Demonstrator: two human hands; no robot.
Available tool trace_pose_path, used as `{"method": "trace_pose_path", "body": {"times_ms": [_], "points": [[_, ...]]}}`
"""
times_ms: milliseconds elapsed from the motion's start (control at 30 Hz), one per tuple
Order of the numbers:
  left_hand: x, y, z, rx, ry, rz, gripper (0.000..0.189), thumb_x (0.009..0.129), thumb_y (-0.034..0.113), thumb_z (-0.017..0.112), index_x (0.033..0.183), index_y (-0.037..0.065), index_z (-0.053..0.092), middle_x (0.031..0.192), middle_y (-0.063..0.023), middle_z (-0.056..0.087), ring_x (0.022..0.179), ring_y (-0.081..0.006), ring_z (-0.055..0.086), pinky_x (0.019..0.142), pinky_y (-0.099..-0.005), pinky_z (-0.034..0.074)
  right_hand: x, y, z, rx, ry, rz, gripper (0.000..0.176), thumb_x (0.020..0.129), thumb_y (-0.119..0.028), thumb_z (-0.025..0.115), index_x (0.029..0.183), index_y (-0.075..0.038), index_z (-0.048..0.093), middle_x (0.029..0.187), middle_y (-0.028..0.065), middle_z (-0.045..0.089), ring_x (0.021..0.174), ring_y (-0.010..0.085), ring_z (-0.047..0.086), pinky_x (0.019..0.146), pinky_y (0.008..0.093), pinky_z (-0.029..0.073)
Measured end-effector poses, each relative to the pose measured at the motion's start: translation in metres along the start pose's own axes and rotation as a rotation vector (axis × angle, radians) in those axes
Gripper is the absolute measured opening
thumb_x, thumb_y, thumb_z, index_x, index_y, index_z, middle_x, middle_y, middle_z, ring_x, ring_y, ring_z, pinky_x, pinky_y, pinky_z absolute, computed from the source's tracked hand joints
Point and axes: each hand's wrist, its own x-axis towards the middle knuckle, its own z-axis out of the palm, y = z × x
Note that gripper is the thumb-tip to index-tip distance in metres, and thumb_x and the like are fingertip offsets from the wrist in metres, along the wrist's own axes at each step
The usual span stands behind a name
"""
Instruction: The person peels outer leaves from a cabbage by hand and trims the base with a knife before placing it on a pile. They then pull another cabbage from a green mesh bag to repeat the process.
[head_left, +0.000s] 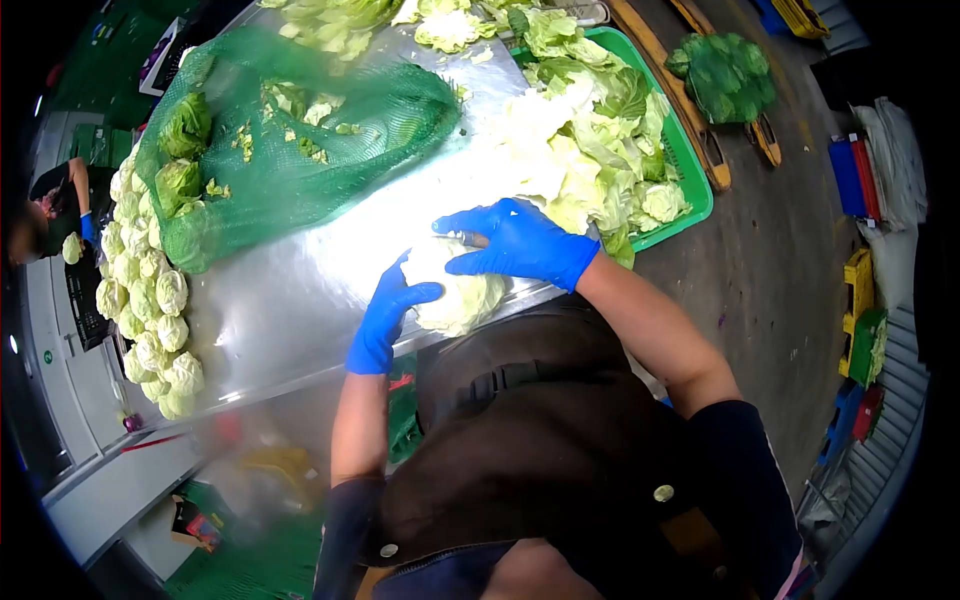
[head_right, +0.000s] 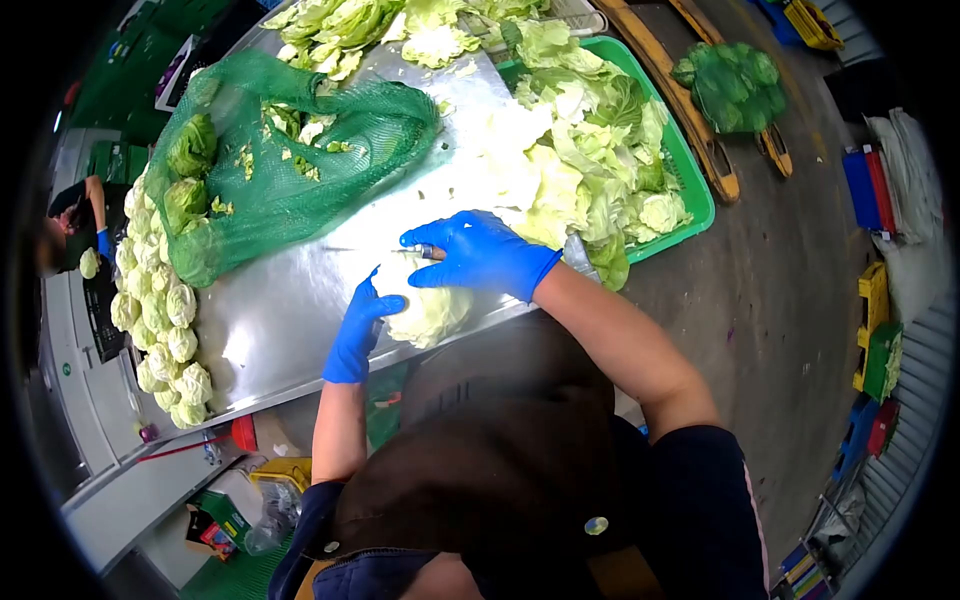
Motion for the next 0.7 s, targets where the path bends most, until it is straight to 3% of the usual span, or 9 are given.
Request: {"method": "trace_pose_path", "body": {"times_ms": [167, 267, 300, 333, 400, 500, 567, 633, 700], "points": [[0.002, 0.01, 0.012, 0.084, -0.151, -0.134, 0.066, 0.075, 0.008, 0.076, 0.134, -0.001, 0.049, 0.122, -0.0107, 0.062, 0.113, -0.0215, 0.059, 0.098, -0.0348, 0.047, -0.011, 0.019, -0.004, 0.124, 0.027, 0.074, 0.045, 0.083, -0.039, 0.073, 0.116, -0.009, 0.068, 0.093, 0.0128, 0.072, 0.084, 0.0271, 0.069, 0.081, 0.0355, 0.052], [0.009, 0.025, 0.024, 0.102, -0.207, -0.207, 0.066, 0.073, 0.013, 0.075, 0.133, 0.001, 0.051, 0.122, -0.0094, 0.062, 0.11, -0.019, 0.059, 0.098, -0.0349, 0.046, -0.021, 0.056, 0.012, -0.339, 0.237, -0.185, 0.029, 0.085, -0.035, 0.067, 0.1, -0.01, 0.071, 0.084, 0.0135, 0.069, 0.079, 0.0316, 0.067, 0.071, 0.0403, 0.052], [0.012, 0.021, 0.022, 0.095, -0.204, -0.217, 0.057, 0.075, 0.011, 0.074, 0.128, 0.0, 0.055, 0.115, -0.0089, 0.065, 0.104, -0.0184, 0.062, 0.092, -0.0337, 0.049, -0.023, 0.062, 0.012, -0.548, 0.312, -0.267, 0.014, 0.085, -0.027, 0.064, 0.089, -0.015, 0.07, 0.08, 0.011, 0.069, 0.073, 0.0279, 0.068, 0.062, 0.0414, 0.051], [0.011, 0.032, 0.026, 0.185, -0.195, -0.243, 0.048, 0.078, 0.01, 0.073, 0.123, -0.001, 0.06, 0.109, -0.0088, 0.068, 0.099, -0.0176, 0.063, 0.088, -0.0321, 0.051, -0.024, 0.047, 0.005, -0.435, 0.258, 0.033, 0.011, 0.085, -0.021, 0.064, 0.089, -0.012, 0.069, 0.081, 0.012, 0.069, 0.075, 0.0306, 0.067, 0.064, 0.0421, 0.052], [0.015, 0.025, 0.02, 0.387, -0.241, -0.142, 0.054, 0.079, 0.018, 0.077, 0.126, -0.001, 0.059, 0.111, -0.0087, 0.067, 0.101, -0.0173, 0.062, 0.094, -0.032, 0.048, -0.023, 0.065, 0.0, -0.283, 0.555, 0.009, 0.013, 0.083, -0.014, 0.066, 0.093, -0.006, 0.068, 0.082, 0.0153, 0.068, 0.076, 0.0334, 0.067, 0.068, 0.0381, 0.054], [0.035, 0.002, 0.011, 0.482, -0.311, -0.023, 0.082, 0.071, 0.025, 0.085, 0.14, 0.006, 0.046, 0.137, -0.0119, 0.052, 0.128, -0.0239, 0.046, 0.109, -0.0375, 0.036, -0.015, 0.09, -0.026, -0.029, 0.669, 0.108, 0.041, 0.081, -0.015, 0.075, 0.119, -0.005, 0.065, 0.105, 0.0117, 0.071, 0.088, 0.0192, 0.069, 0.074, 0.0325, 0.054], [0.038, 0.012, 0.015, 0.517, -0.303, -0.043, 0.081, 0.07, 0.026, 0.086, 0.139, 0.007, 0.048, 0.133, -0.0117, 0.055, 0.125, -0.0238, 0.049, 0.108, -0.0374, 0.037, -0.011, 0.044, -0.027, 0.04, 0.548, -0.087, 0.059, 0.078, -0.019, 0.079, 0.132, -0.008, 0.058, 0.12, 0.0089, 0.066, 0.1, 0.0167, 0.066, 0.081, 0.0316, 0.054], [0.044, 0.014, 0.018, 0.479, -0.362, -0.025, 0.079, 0.072, 0.026, 0.085, 0.139, 0.007, 0.048, 0.132, -0.0119, 0.057, 0.123, -0.0239, 0.051, 0.108, -0.0373, 0.037, -0.017, 0.016, -0.025, 0.076, 0.163, 0.099, 0.068, 0.076, -0.023, 0.082, 0.136, -0.01, 0.054, 0.127, 0.0099, 0.062, 0.105, 0.0176, 0.065, 0.089, 0.0333, 0.051], [0.046, 0.023, 0.02, 0.545, -0.434, 0.019, 0.081, 0.072, 0.027, 0.085, 0.141, 0.007, 0.046, 0.136, -0.0125, 0.054, 0.125, -0.0243, 0.05, 0.109, -0.038, 0.035, -0.012, 0.025, -0.019, 0.071, -0.148, 0.059, 0.072, 0.073, -0.028, 0.084, 0.137, -0.013, 0.054, 0.12, 0.009, 0.066, 0.1, 0.0182, 0.066, 0.097, 0.0363, 0.045]]}}
